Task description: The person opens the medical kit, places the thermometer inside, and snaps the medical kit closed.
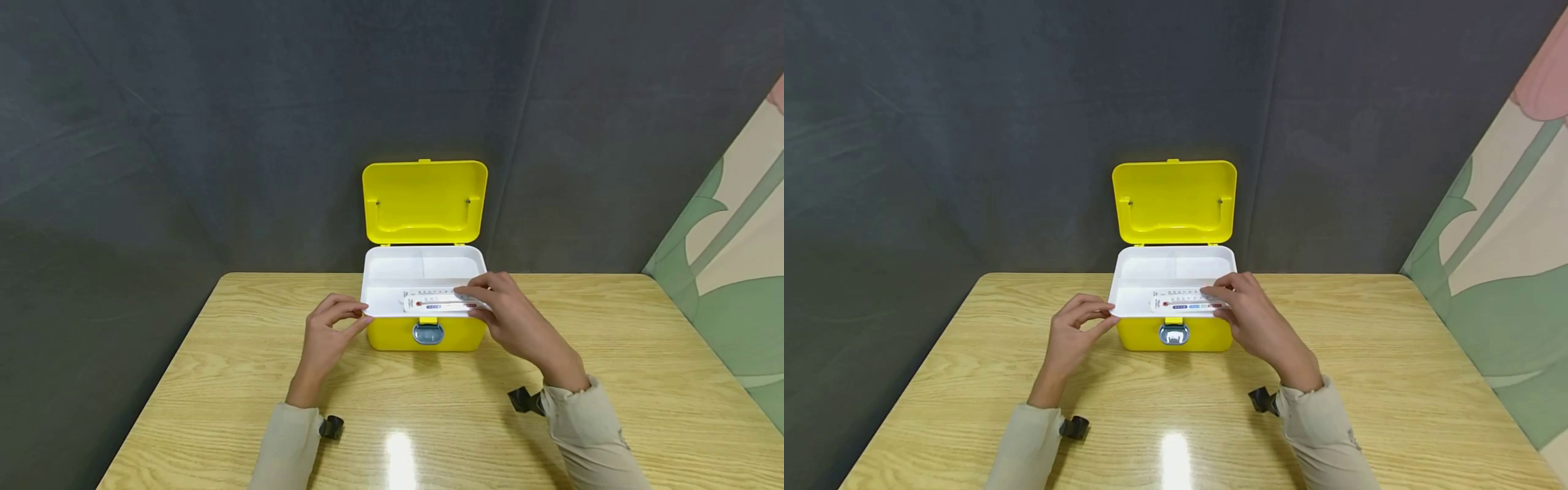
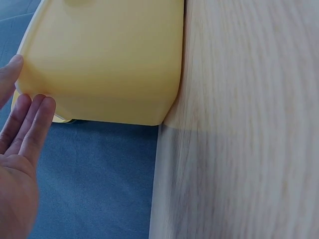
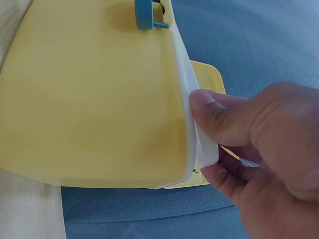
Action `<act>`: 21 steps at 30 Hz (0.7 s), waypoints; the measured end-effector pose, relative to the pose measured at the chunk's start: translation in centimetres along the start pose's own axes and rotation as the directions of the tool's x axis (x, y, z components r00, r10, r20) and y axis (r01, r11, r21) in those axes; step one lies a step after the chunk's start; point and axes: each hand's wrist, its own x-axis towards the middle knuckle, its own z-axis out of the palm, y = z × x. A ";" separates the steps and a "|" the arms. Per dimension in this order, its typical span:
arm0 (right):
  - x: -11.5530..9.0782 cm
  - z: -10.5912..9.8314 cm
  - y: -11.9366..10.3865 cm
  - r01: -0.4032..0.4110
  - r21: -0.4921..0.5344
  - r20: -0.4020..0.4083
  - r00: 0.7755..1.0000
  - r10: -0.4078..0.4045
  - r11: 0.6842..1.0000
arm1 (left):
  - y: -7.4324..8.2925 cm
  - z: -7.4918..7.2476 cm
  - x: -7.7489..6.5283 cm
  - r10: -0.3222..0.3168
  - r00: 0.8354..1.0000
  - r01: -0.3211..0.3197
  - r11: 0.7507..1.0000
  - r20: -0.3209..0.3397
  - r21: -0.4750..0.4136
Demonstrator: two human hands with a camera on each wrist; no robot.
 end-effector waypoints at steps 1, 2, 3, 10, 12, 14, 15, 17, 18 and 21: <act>0.0 0.0 0.0 -0.002 0.002 0.004 1.000 0.002 1.000 | 0.4 0.0 0.0 -0.001 1.000 0.001 1.000 0.002 0.004; 0.0 0.0 -0.1 -0.007 0.004 0.009 1.000 0.007 1.000 | 0.8 -0.1 0.1 0.000 1.000 0.000 1.000 0.003 0.007; 0.0 0.1 -0.1 -0.010 0.008 0.010 1.000 0.010 1.000 | 1.1 -0.1 0.1 0.000 1.000 0.000 1.000 0.002 0.004; 0.1 0.2 -0.2 -0.018 0.051 0.020 1.000 0.017 0.999 | 1.2 -0.2 0.1 -0.004 1.000 0.003 1.000 0.004 0.012; 0.1 0.3 -0.2 -0.022 0.063 0.027 0.999 0.021 0.998 | 1.2 -0.2 0.1 -0.001 1.000 0.001 1.000 0.003 0.016; 0.1 0.3 -0.2 -0.028 0.070 0.033 0.999 0.026 0.997 | 1.2 -0.2 0.1 0.001 1.000 -0.001 1.000 0.004 0.015; 0.1 0.3 -0.2 -0.031 0.072 0.035 0.999 0.028 0.997 | 1.2 -0.2 0.1 0.002 1.000 -0.003 1.000 0.006 0.013; 0.1 0.3 -0.2 -0.033 0.075 0.040 0.999 0.030 0.997 | 1.2 -0.2 0.1 0.005 1.000 -0.005 1.000 0.010 0.009; 0.1 0.2 -0.1 -0.033 0.076 0.041 0.999 0.029 0.997 | 1.2 -0.2 0.2 0.006 1.000 -0.006 1.000 0.013 0.006; 0.1 0.3 -0.1 -0.028 0.081 0.042 0.999 0.025 0.996 | 1.2 -0.1 0.2 0.008 1.000 -0.008 1.000 0.015 0.003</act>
